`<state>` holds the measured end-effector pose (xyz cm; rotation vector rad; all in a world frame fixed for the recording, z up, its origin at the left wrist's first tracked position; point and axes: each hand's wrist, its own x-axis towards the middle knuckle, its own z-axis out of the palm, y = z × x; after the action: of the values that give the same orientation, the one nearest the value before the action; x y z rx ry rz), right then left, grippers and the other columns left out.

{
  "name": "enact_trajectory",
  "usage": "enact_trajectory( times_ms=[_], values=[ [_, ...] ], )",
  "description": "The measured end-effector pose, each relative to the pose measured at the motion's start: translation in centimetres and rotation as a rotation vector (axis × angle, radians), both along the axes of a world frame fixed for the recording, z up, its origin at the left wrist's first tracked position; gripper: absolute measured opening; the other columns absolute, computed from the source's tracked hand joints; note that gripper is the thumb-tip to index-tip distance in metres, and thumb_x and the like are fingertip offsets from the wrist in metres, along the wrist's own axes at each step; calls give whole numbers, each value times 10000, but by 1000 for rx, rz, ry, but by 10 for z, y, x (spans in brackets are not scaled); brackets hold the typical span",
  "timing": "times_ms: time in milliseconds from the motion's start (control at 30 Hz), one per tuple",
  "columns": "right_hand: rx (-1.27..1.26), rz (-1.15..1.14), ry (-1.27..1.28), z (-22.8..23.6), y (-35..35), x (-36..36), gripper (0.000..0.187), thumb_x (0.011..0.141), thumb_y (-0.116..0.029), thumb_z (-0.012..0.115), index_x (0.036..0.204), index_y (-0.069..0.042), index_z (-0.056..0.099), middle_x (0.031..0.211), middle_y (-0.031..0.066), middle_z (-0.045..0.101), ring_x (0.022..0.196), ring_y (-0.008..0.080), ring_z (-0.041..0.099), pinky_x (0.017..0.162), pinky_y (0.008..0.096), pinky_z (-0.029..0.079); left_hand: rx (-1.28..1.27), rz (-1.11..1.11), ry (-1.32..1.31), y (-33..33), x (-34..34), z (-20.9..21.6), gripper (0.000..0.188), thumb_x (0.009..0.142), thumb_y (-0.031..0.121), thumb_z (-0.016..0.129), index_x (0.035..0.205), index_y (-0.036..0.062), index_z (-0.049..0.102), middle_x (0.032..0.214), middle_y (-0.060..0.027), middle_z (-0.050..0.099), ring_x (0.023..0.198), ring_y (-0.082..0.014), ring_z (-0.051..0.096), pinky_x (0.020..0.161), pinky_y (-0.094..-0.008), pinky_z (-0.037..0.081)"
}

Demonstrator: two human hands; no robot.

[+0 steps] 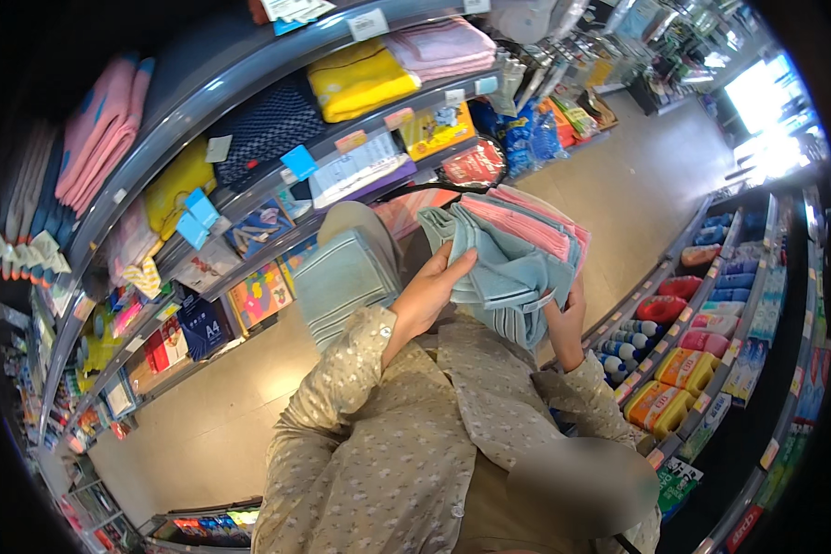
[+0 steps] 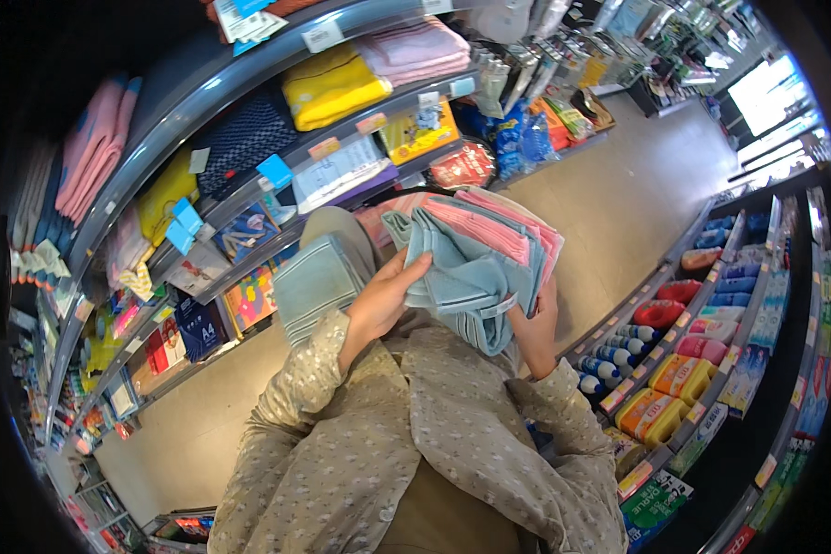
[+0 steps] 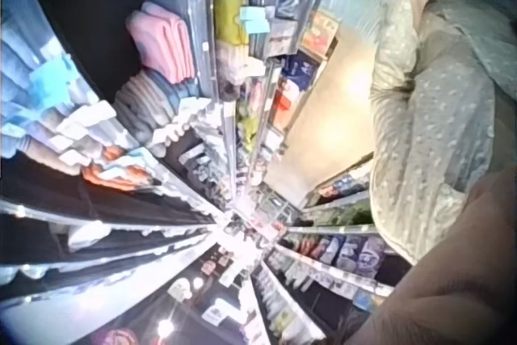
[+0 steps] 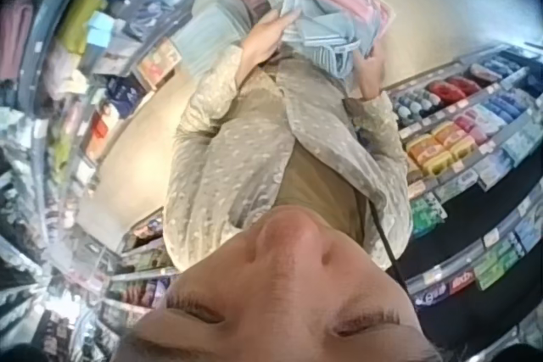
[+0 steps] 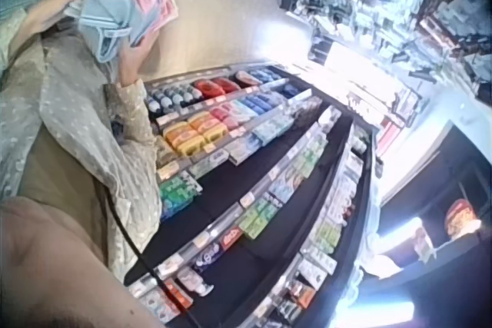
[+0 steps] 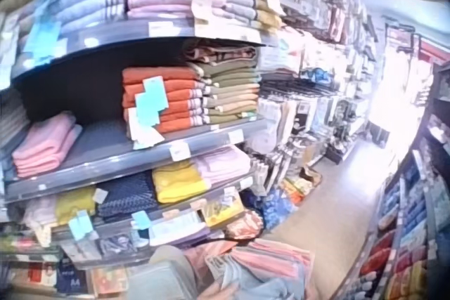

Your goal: The person repeatedly picks up folded towels from a store shelf, unfolds them to inspect the fabric, and then refolds them before placing them back. The person handles several towels of different colors, including blue, pink, and white, in a repetitive cycle of unfolding and refolding.

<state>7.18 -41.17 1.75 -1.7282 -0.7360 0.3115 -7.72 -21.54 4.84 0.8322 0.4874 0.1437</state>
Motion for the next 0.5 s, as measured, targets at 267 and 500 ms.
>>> enact_trajectory(
  times_ms=[267, 500],
  values=[
    [54, 268, 692, -15, 30, -34, 402, 866, -156, 596, 1220, 16, 513, 1036, 65, 635, 974, 173, 588, 871, 296, 444, 555, 21, -59, 47, -103, 23, 588, 944, 417, 500, 1344, 1, 389, 1215, -111, 512, 1072, -176, 503, 933, -313, 401],
    [-54, 512, 469, 13, 56, -55, 275, 949, -108, 439, 1195, -10, 512, 1072, 41, 608, 943, 101, 567, 802, 271, 469, 891, 424, 217, 47, -153, -42, 591, 862, 267, 668, 1331, 12, 413, 1211, -132, 525, 1103, -213, 500, 945, -346, 404]
  ],
)
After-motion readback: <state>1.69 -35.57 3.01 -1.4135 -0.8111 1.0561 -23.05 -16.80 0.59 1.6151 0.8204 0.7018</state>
